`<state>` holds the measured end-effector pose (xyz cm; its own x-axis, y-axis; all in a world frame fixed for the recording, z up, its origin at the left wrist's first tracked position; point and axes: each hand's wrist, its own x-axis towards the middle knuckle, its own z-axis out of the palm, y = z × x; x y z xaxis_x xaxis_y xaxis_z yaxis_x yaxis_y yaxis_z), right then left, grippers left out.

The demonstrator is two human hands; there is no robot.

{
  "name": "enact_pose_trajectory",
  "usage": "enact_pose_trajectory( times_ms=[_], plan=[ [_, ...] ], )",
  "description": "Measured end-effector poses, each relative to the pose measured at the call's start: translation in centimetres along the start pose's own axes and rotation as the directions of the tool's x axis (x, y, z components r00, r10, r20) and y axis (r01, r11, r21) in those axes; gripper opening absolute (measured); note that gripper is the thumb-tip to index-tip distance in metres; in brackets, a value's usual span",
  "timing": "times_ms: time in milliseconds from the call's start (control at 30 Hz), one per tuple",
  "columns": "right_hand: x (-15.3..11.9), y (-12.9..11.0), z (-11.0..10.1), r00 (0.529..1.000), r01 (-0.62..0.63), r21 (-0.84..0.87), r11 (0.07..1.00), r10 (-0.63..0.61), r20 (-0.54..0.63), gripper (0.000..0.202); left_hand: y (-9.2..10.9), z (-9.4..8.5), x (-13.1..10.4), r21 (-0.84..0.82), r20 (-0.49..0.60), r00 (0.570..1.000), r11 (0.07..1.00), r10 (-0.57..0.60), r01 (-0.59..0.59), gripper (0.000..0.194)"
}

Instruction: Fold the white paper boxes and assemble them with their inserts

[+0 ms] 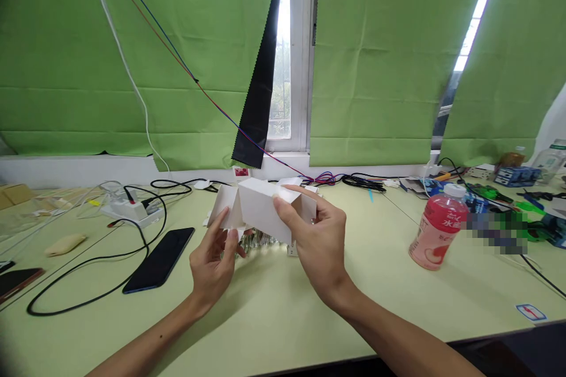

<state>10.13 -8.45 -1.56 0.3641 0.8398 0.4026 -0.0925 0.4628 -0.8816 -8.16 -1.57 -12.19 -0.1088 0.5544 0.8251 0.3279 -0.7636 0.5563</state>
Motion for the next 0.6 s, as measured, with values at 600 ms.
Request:
enact_pose_trajectory(
  times_ms=[600],
  plan=[
    [1.1,0.8,-0.4,0.902,-0.428,0.151,0.891,0.412,0.126,0.049,0.1,-0.2,0.4,0.431,-0.015,0.902,0.816,0.432,-0.384,0.062]
  ],
)
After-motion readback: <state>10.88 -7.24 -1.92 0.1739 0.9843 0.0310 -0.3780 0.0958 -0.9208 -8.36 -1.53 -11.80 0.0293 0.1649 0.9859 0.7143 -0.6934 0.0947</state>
